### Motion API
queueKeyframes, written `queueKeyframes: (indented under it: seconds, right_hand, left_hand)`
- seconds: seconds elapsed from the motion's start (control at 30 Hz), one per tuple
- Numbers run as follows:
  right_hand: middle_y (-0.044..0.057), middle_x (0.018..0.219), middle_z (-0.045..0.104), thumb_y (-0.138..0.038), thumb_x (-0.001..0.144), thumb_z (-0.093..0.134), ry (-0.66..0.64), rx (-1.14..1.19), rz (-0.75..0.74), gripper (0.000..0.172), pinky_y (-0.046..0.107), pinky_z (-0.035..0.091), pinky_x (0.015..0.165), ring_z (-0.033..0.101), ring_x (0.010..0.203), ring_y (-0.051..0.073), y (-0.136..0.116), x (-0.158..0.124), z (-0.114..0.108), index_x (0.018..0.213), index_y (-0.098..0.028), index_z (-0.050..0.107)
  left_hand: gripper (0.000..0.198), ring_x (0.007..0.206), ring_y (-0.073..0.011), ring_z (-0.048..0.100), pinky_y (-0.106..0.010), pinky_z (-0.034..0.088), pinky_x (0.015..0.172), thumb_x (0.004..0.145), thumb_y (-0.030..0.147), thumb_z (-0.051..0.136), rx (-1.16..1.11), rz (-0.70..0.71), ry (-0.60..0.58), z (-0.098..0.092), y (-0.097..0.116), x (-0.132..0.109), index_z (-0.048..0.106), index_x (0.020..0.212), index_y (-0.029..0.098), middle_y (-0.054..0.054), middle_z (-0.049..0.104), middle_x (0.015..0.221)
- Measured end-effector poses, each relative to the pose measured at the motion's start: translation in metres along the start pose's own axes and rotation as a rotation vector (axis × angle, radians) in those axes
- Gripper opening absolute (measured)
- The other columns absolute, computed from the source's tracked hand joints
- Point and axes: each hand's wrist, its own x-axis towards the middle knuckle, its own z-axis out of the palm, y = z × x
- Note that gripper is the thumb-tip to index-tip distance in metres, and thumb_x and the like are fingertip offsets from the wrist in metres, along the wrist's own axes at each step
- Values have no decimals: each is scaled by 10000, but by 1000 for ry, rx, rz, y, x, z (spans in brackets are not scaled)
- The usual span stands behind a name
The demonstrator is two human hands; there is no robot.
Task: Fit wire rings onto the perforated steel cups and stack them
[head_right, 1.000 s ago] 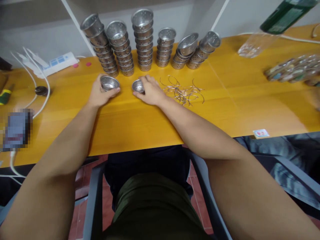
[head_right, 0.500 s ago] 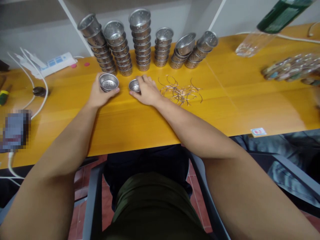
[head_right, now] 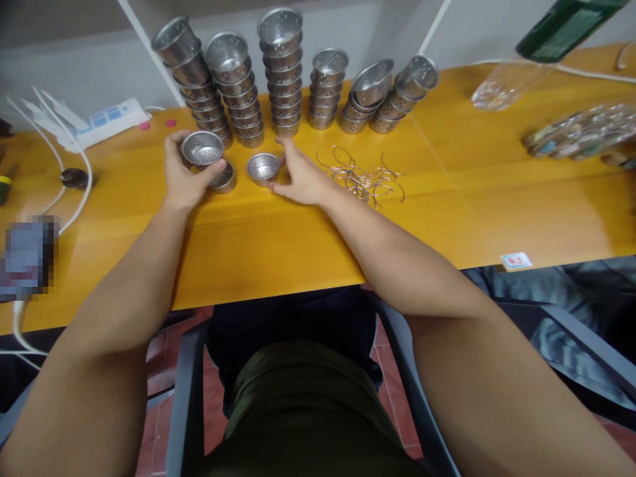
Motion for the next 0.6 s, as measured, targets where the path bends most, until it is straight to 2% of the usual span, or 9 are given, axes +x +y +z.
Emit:
queueKeyframes:
  seconds: [0.1,0.17,0.23,0.3,0.37,0.47,0.53,0.6]
  right_hand:
    - [241,1505,862,-955,986,927,111,-8,-14,1238,699,714,1212,865,1227,421,10,1,-38,1882,-158,619]
    - [239,1334,901,-1062,980,892,208,-24,-23,1107,697,699,1151,834,1146,395,27,-4,-77,1636,-174,801]
    - [174,1183,908,-1113,919,956,144,-64,18,938,765,654,1257,813,1217,433,47,-11,-115,1333,-274,888]
    - [137,945,848,-1128,862,996,-49,-135,96,898,765,645,1253,836,1176,449,63,-18,-140,1013,-252,876]
    - [105,846,816,-1022,885,1057,-178,-228,184,833,707,680,1164,851,1012,381,69,-21,-148,898,-212,860]
    - [123,949,900,-644,995,1125,-188,-383,290,536,589,684,1040,793,846,247,59,-17,-136,974,-155,909]
    - [177,1073,945,-436,1086,1055,-137,-447,334,335,519,654,1024,817,897,234,44,-13,-124,1048,-127,931]
    - [216,1205,966,-364,1162,970,-119,-476,376,226,496,651,1077,866,1037,287,27,-10,-114,1121,-142,953]
  left_hand:
    - [1023,1674,-384,706,-685,594,1375,930,1111,944,52,29,12,-2,17,-4,589,1493,335,-88,795,1498]
    - [1013,1713,-361,683,-676,585,1387,1010,1150,818,120,69,-28,-4,24,-8,574,1541,323,-79,815,1501]
    - [1043,1756,-364,653,-684,570,1422,1027,1173,764,145,97,-67,-3,27,-12,582,1575,304,-86,819,1559]
    - [1044,1767,-401,654,-700,570,1450,994,1143,845,119,111,-77,0,26,-15,621,1571,302,-113,802,1643]
    - [1024,1753,-431,681,-694,590,1462,961,1065,961,86,129,-81,4,24,-16,642,1584,316,-138,777,1709]
    - [1024,1735,-459,711,-686,609,1482,944,958,1058,30,154,-101,9,22,-17,624,1642,348,-155,743,1755]
    - [1042,1733,-473,711,-706,595,1507,920,918,1101,-8,134,-106,11,23,-16,622,1652,352,-161,736,1762]
    - [1083,1717,-482,722,-725,581,1525,859,917,1145,-29,105,-83,12,23,-15,641,1629,347,-162,748,1744]
